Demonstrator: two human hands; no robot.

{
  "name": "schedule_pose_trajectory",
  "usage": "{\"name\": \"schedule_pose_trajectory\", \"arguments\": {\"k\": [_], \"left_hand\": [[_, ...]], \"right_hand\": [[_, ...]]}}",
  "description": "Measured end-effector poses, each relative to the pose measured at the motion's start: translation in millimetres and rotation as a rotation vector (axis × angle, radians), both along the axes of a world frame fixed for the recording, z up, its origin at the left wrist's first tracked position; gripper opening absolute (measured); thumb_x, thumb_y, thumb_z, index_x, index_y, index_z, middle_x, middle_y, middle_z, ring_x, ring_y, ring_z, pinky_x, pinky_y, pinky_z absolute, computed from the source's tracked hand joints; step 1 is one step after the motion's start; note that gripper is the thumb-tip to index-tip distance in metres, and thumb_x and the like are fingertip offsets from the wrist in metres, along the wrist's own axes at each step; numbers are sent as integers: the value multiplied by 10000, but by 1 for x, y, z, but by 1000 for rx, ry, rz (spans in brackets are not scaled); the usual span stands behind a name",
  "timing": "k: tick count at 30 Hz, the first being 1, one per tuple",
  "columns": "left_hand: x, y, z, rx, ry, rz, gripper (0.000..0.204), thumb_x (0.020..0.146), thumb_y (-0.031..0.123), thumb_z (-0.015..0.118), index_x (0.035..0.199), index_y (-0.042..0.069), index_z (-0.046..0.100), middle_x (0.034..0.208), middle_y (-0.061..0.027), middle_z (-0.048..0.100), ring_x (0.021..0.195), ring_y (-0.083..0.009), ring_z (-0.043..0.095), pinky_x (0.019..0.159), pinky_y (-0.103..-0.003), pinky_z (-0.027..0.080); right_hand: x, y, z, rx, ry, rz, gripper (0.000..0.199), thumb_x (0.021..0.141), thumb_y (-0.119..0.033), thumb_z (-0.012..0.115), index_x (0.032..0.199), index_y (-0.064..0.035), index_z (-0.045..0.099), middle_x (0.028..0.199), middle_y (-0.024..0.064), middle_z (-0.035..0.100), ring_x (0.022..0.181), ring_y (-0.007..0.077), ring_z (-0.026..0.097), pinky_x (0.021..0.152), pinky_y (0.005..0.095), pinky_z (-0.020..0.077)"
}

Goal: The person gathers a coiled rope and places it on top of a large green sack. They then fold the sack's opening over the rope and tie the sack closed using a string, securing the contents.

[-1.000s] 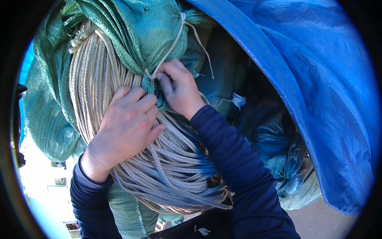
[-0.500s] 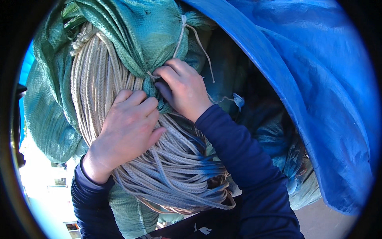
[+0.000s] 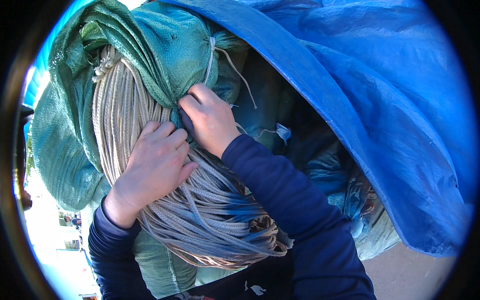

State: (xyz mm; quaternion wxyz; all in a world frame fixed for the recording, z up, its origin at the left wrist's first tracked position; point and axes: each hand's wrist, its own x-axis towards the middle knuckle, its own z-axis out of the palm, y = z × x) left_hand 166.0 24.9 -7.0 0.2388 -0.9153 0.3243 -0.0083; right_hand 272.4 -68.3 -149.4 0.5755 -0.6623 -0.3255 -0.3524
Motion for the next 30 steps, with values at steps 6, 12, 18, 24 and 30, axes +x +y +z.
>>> {"name": "schedule_pose_trajectory", "arguments": {"k": [6,12,18,24,30], "left_hand": [[-1,6,-4,-81,2,-15,268,823,326,766,841,60,738,916,-36,606,982,-225,559,930,-373,416],[-1,5,-4,-74,16,-5,260,821,323,765,836,65,736,910,-35,601,983,-222,560,933,-371,420],[0,0,0,-45,53,36,274,808,322,777,843,53,734,919,-41,600,982,-230,560,944,-373,421],[2,-5,2,-2,118,127,315,793,310,790,889,15,733,1031,-70,626,1021,-248,566,978,-400,425],[2,-8,4,16,146,178,338,769,295,806,929,8,726,1108,-84,636,1066,-260,571,991,-420,421]], "right_hand": [[-5,9,6,21,107,-46,181,787,1,764,918,-52,651,983,126,602,820,362,656,674,418,542],[-3,0,-3,191,-4,19,157,795,28,731,908,-44,650,950,135,605,789,321,674,671,398,552],[-5,16,-26,263,430,166,147,848,41,747,966,6,666,949,96,633,865,201,650,774,316,528],[0,24,-34,311,332,221,150,873,33,748,996,9,665,942,92,648,856,184,647,777,308,522],[7,13,-28,324,380,402,107,931,33,705,1035,13,687,912,58,630,825,123,600,759,281,496]]}}
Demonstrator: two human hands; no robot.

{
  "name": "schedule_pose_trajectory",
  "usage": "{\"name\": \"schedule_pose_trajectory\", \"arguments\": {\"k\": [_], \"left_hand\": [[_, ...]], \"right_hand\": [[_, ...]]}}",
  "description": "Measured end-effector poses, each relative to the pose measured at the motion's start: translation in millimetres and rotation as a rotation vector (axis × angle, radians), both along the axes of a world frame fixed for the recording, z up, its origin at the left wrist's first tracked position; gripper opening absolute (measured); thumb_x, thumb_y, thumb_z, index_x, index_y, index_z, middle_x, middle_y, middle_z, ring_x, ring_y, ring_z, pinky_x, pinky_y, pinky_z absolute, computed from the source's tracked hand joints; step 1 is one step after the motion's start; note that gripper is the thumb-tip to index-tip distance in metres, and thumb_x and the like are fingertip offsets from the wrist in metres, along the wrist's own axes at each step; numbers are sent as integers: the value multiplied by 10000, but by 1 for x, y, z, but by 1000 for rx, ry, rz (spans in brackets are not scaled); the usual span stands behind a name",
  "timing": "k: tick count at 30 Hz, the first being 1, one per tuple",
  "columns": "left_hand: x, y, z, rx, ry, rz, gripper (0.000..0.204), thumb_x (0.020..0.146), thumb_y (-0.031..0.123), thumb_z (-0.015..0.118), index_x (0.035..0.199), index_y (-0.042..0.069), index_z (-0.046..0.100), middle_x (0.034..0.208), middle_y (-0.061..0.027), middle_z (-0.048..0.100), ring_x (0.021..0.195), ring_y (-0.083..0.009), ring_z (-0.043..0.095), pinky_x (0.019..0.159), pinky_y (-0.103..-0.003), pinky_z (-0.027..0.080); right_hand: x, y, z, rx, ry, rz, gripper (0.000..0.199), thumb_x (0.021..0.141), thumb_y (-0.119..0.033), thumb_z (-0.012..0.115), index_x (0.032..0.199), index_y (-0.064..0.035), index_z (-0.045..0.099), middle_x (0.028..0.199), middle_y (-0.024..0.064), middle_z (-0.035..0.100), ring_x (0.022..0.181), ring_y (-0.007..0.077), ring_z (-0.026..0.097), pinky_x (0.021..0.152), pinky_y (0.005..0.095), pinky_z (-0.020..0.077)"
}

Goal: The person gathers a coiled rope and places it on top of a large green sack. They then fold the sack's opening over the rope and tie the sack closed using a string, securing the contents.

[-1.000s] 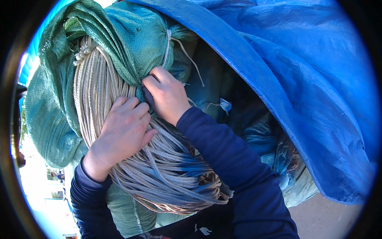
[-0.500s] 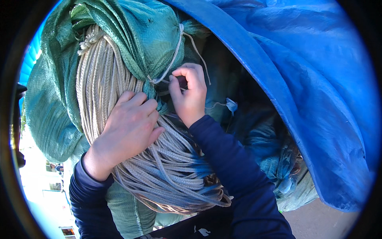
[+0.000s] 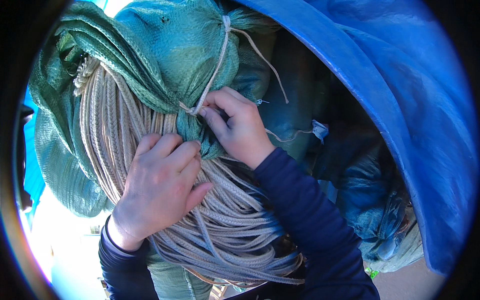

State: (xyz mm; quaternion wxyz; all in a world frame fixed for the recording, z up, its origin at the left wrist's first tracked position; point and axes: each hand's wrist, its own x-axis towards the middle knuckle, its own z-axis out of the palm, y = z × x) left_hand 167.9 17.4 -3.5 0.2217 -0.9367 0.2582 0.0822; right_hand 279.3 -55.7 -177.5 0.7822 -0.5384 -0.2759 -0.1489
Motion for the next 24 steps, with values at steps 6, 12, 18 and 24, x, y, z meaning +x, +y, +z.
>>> {"name": "schedule_pose_trajectory", "arguments": {"k": [6,12,18,24], "left_hand": [[0,0,0,-18,5,17,352,746,293,813,936,10,726,1140,-82,643,1069,-254,575,996,-416,419],[0,-2,0,2,2,19,386,729,300,817,965,10,722,1147,-89,644,1076,-257,578,1002,-419,419],[1,-2,0,5,14,34,416,713,294,823,992,7,712,1147,-88,641,1076,-263,577,998,-429,420],[2,-3,0,-5,14,40,431,699,287,826,998,1,708,1155,-89,643,1071,-265,579,979,-432,422]], "right_hand": [[2,-1,-2,1,24,132,105,940,-66,705,1012,11,708,838,122,660,739,218,644,690,317,504],[-9,14,9,157,353,182,110,968,-88,670,964,20,691,753,145,673,634,215,623,619,331,490],[-6,12,13,21,133,-33,91,956,-63,663,942,26,674,794,207,654,670,290,649,635,364,495],[-3,-1,9,-49,-42,23,72,956,-14,676,1018,14,697,838,113,675,760,176,640,688,306,510]]}}
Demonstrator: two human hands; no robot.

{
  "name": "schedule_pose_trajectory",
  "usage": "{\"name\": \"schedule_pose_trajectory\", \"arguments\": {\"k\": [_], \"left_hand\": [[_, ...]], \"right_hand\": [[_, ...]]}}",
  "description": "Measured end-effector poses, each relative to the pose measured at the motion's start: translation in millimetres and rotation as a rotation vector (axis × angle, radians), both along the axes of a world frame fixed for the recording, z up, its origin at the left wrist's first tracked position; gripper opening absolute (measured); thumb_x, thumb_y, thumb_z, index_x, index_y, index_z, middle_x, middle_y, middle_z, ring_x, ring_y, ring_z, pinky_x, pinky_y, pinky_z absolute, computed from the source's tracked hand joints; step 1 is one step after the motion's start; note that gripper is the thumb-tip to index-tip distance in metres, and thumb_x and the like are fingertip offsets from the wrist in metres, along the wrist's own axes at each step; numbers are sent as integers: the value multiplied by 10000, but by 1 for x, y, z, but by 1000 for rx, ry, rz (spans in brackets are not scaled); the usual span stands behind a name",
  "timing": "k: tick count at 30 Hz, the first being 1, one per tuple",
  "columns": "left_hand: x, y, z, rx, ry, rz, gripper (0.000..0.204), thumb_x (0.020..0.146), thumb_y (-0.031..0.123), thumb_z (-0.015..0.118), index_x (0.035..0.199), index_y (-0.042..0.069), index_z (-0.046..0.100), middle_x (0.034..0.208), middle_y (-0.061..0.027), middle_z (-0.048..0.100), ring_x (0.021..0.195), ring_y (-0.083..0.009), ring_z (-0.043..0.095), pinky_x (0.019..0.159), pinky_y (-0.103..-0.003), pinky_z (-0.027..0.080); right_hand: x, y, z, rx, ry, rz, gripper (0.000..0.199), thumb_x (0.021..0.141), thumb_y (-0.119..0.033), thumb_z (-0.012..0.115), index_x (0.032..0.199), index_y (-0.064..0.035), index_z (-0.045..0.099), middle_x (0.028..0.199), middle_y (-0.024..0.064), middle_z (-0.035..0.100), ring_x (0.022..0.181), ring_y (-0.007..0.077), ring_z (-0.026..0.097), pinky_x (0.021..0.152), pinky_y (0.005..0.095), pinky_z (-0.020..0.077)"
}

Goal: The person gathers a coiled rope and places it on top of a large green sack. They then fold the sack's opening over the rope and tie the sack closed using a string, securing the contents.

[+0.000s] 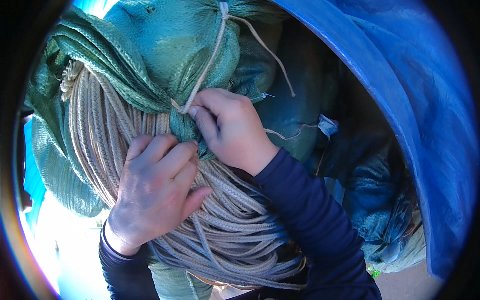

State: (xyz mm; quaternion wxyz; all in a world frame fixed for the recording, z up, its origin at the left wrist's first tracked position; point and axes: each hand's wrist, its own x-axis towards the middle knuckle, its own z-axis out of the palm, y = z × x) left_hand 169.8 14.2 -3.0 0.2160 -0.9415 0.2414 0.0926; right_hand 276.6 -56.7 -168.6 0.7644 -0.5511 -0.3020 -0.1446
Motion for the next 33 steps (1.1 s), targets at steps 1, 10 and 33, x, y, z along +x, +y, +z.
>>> {"name": "schedule_pose_trajectory", "arguments": {"k": [1,10,33], "left_hand": [[1,0,0,-3,2,-2,435,697,288,827,1000,0,707,1157,-89,643,1071,-266,579,978,-433,422],[0,0,-1,-9,1,-7,439,700,286,826,1006,-4,705,1170,-93,647,1083,-268,580,978,-438,423],[-2,6,-5,-23,-66,-93,292,766,307,799,862,42,722,954,-52,571,972,-225,544,943,-381,419]], "right_hand": [[1,0,0,8,-32,-24,74,946,-4,681,1016,13,697,839,120,671,755,204,644,689,311,513],[3,10,-1,98,28,-315,118,848,-17,759,915,-18,662,838,146,640,746,339,666,657,395,532],[-15,19,4,92,45,-305,144,841,55,744,968,17,689,864,108,663,753,204,652,698,309,523]]}}
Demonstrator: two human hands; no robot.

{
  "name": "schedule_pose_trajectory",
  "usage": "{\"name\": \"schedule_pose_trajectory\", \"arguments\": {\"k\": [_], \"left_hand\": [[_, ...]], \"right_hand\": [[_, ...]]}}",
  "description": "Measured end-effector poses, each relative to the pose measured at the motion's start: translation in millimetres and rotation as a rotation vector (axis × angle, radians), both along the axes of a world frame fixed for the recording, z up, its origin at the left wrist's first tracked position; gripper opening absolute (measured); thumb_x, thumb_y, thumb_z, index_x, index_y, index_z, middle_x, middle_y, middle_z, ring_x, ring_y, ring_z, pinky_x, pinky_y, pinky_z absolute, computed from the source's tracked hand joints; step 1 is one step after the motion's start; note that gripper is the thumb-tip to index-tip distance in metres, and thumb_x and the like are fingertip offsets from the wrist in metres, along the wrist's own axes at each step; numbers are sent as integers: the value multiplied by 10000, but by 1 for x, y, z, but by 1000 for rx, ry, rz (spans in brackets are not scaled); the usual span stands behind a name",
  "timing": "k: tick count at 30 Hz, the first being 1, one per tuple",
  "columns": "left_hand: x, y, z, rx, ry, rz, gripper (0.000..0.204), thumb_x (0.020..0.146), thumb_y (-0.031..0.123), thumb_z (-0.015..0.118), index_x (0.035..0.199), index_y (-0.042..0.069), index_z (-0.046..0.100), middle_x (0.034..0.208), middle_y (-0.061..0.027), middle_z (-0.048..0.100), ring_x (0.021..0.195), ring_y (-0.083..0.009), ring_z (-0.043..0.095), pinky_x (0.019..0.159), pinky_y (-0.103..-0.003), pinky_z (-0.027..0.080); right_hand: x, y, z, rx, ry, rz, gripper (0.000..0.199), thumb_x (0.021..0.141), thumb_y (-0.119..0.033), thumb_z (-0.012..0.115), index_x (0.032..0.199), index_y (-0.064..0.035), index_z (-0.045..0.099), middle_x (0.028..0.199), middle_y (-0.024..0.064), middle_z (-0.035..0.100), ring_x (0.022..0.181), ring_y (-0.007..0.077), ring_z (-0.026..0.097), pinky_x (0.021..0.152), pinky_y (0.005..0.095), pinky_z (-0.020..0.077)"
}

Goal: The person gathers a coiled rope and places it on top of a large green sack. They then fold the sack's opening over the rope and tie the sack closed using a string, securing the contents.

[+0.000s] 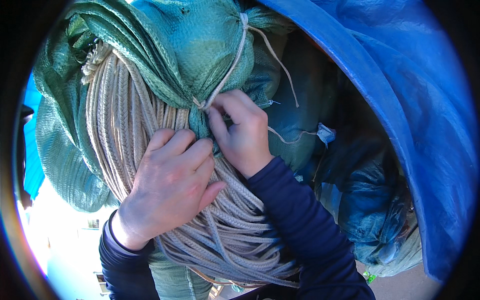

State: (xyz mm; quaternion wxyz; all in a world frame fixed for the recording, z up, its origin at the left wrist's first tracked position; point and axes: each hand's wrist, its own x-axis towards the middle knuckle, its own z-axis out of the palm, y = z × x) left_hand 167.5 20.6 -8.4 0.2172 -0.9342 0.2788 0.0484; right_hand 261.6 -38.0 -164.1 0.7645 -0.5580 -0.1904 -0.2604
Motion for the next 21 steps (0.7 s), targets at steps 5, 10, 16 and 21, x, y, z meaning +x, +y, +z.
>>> {"name": "schedule_pose_trajectory", "arguments": {"k": [5,10,16,21], "left_hand": [[1,-1,1,-4,1,-2,293,772,313,799,864,45,727,938,-50,561,963,-219,540,933,-373,419],[1,-1,1,-11,6,1,303,774,317,799,878,40,735,972,-55,583,969,-220,546,934,-370,422],[1,0,1,-10,4,-6,305,769,315,800,881,39,735,991,-56,592,985,-222,547,937,-372,425],[0,0,0,-30,19,14,289,761,301,802,870,43,729,973,-53,577,987,-226,544,947,-380,423]], "right_hand": [[3,-4,-4,-24,-62,68,122,860,49,736,973,23,699,864,103,667,769,190,664,698,301,521],[7,-7,-9,-12,-8,133,95,889,40,730,983,28,720,867,86,682,775,144,663,702,277,520],[10,0,-9,221,144,347,83,885,8,737,962,26,713,822,124,680,709,179,658,669,296,514],[12,-7,-5,171,223,433,57,897,-28,719,926,19,704,755,113,665,682,123,621,643,287,503]]}}
